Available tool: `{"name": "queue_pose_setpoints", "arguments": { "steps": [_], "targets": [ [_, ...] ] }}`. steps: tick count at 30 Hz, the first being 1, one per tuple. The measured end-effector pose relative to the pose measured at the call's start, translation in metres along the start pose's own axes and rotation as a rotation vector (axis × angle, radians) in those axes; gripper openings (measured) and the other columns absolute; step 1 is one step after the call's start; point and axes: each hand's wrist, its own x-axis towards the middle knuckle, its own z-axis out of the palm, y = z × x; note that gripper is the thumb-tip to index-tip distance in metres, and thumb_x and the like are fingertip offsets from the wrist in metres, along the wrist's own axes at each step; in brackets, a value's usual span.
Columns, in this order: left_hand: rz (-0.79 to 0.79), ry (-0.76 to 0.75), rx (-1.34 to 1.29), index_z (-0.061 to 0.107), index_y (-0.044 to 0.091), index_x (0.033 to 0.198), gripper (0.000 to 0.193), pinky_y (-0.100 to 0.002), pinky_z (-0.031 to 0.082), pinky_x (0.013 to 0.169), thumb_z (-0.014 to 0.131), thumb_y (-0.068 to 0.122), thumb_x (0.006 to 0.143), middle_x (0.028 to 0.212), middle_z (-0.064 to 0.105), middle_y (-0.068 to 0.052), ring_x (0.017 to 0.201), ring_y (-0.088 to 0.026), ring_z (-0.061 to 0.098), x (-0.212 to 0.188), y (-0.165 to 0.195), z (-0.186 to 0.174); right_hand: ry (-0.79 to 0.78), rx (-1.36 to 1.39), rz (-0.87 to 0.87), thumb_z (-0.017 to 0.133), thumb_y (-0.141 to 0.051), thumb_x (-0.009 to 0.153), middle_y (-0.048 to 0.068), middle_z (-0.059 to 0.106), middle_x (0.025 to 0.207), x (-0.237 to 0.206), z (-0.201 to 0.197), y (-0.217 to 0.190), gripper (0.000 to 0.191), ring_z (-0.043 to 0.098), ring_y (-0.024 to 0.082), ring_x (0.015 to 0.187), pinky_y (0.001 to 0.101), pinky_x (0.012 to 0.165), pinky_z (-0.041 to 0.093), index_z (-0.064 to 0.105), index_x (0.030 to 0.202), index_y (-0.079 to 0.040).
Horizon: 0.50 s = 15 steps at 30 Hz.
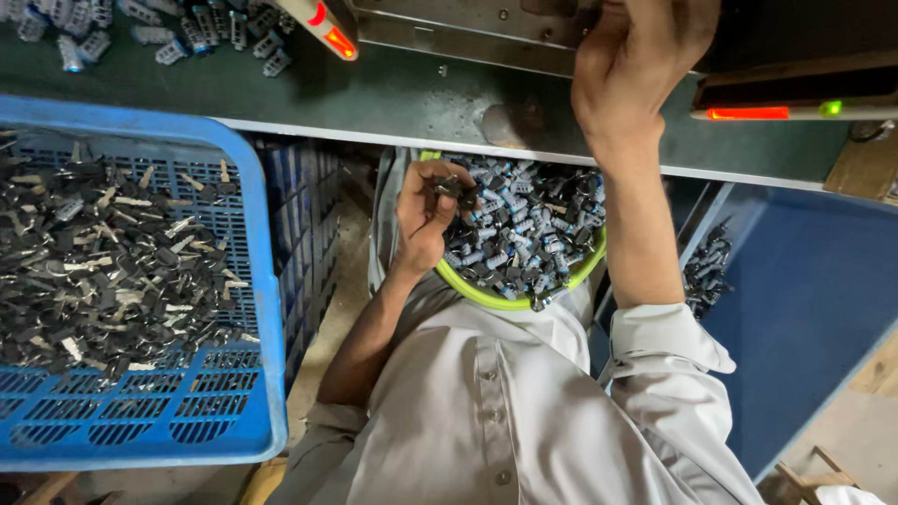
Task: The person picks small metal connector components one at a time from a bowl on their lap, manipulates and checks each piece by hand, and places them into blue plastic baskets. They occasionally reach up to feed or clear parts at a bench-top press machine and adjust the bowl of parts.
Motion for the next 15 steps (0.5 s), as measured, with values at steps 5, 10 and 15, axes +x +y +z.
{"name": "queue_pose_setpoints", "arguments": {
  "steps": [5,10,15],
  "targets": [
    [-0.030,0.006,0.006,0.046,0.003,0.125,0.033,-0.029,0.054,0.082,0.062,0.027,0.110,0.121,0.063,-0.013,0.094,-0.017,0.065,0.000,0.001,-0.001,-0.137,-0.115,-0.010,0.066,0.005,0.085,0.015,0.050,0.121,-0.018,-0.018,-0.003,0.019,0.049,0.034,0.112,0.0446,0.088,0.043,0.068,0.102,-0.003],
    [-0.010,-0.011,0.046,0.046,0.003,0.126,0.035,-0.029,0.055,0.082,0.061,0.030,0.109,0.121,0.063,-0.012,0.095,-0.016,0.066,0.001,0.004,0.000,0.085,0.258,0.148,0.062,-0.004,0.078,0.020,0.049,0.112,-0.040,-0.036,-0.022,0.007,0.054,0.032,0.094,0.0368,0.075,0.046,0.060,0.085,-0.005],
    [-0.021,-0.018,0.024,0.047,0.003,0.129,0.038,-0.028,0.054,0.082,0.062,0.032,0.109,0.120,0.063,-0.010,0.094,-0.015,0.065,0.001,0.004,-0.001,-0.019,0.093,0.141,0.067,-0.009,0.089,0.015,0.056,0.101,-0.057,-0.056,-0.046,0.009,0.056,0.034,0.093,0.0427,0.082,0.046,0.071,0.094,-0.002]
  ]
}}
